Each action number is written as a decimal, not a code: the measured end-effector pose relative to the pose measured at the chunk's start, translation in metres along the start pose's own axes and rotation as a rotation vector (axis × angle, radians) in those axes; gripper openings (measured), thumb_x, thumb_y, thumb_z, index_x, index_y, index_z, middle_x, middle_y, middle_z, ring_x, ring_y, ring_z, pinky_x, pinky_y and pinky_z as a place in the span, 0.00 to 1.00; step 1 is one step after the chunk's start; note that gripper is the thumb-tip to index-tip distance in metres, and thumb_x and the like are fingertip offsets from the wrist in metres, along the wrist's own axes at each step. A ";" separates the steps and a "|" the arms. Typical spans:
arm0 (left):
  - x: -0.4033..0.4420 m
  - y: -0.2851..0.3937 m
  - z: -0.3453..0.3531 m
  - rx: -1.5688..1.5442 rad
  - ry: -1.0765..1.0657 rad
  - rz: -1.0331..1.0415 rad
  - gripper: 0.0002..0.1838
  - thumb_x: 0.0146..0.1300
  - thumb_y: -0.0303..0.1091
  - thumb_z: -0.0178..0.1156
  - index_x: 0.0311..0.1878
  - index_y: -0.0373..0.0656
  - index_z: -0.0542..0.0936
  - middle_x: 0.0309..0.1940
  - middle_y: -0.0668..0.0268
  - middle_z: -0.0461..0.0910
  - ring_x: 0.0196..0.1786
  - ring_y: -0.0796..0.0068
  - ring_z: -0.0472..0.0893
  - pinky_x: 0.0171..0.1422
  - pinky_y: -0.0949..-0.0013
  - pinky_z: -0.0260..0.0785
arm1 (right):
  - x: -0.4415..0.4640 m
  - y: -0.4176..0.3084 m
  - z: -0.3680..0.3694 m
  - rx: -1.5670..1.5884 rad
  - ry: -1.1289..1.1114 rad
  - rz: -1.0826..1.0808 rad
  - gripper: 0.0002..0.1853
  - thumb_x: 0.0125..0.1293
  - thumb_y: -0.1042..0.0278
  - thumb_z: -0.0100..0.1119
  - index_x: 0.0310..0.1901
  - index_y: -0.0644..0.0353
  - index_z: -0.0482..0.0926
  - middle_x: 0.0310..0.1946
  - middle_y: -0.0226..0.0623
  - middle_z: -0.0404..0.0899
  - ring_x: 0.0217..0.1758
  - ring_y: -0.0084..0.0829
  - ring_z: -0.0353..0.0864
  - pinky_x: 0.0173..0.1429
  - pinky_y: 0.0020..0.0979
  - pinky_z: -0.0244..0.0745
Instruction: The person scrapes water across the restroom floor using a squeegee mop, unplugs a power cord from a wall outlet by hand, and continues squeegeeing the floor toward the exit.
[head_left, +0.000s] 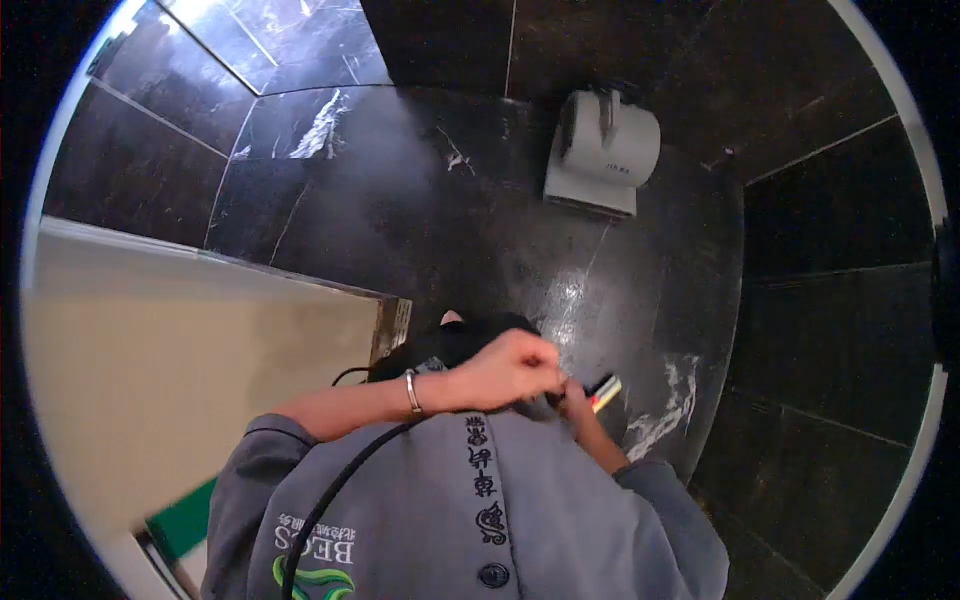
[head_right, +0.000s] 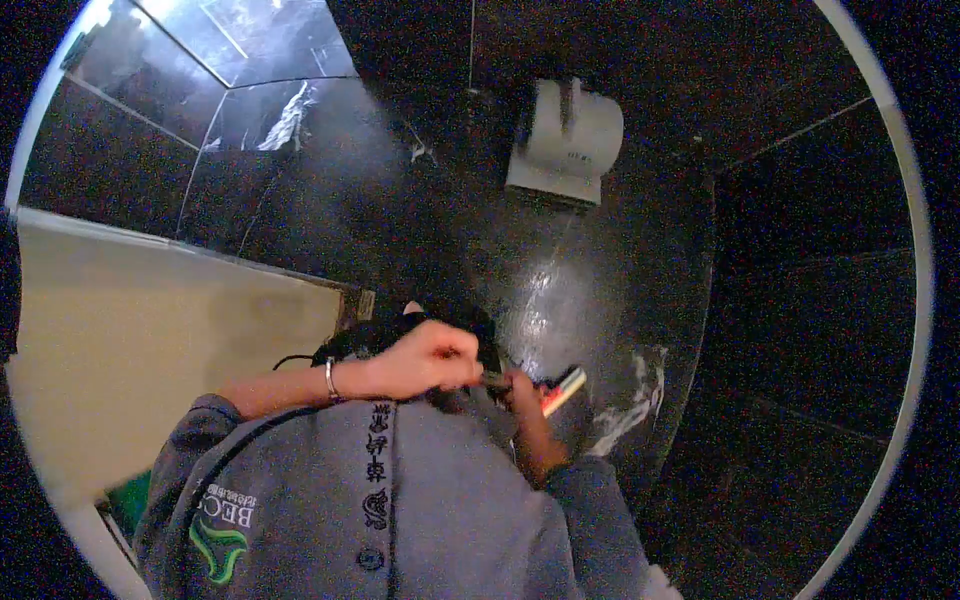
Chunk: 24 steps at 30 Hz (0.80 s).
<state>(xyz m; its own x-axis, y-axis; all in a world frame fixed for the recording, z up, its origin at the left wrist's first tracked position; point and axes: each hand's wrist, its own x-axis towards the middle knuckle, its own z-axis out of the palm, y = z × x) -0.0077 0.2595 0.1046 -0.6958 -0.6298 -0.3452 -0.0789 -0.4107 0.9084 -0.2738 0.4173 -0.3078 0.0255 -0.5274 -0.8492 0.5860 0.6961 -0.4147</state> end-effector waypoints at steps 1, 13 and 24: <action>0.004 0.003 -0.025 0.003 0.015 0.020 0.14 0.63 0.32 0.58 0.22 0.38 0.72 0.16 0.73 0.70 0.23 0.87 0.67 0.26 0.76 0.58 | -0.008 -0.010 0.033 -0.193 0.087 0.038 0.11 0.56 0.60 0.46 0.30 0.60 0.72 0.23 0.39 0.72 0.21 0.34 0.69 0.25 0.35 0.66; 0.042 0.103 -0.277 -0.143 0.193 0.088 0.17 0.64 0.30 0.56 0.19 0.40 0.66 0.15 0.74 0.65 0.23 0.88 0.64 0.26 0.76 0.56 | 0.191 -0.114 0.231 -0.229 -0.238 0.074 0.10 0.59 0.62 0.48 0.24 0.56 0.71 0.19 0.29 0.68 0.22 0.26 0.67 0.33 0.27 0.67; 0.055 0.158 -0.482 -0.189 0.311 -0.012 0.14 0.63 0.30 0.56 0.20 0.41 0.69 0.16 0.75 0.67 0.23 0.89 0.65 0.27 0.77 0.56 | 0.200 -0.218 0.497 -1.090 -0.399 -0.446 0.20 0.53 0.84 0.57 0.49 0.61 0.73 0.41 0.37 0.76 0.41 0.30 0.75 0.50 0.31 0.70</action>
<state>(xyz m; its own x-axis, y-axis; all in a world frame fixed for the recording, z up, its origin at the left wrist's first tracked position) 0.2852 -0.1578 0.1151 -0.4430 -0.7827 -0.4373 0.0681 -0.5157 0.8540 0.0062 -0.0821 -0.2249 0.3532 -0.7999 -0.4852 -0.3659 0.3592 -0.8585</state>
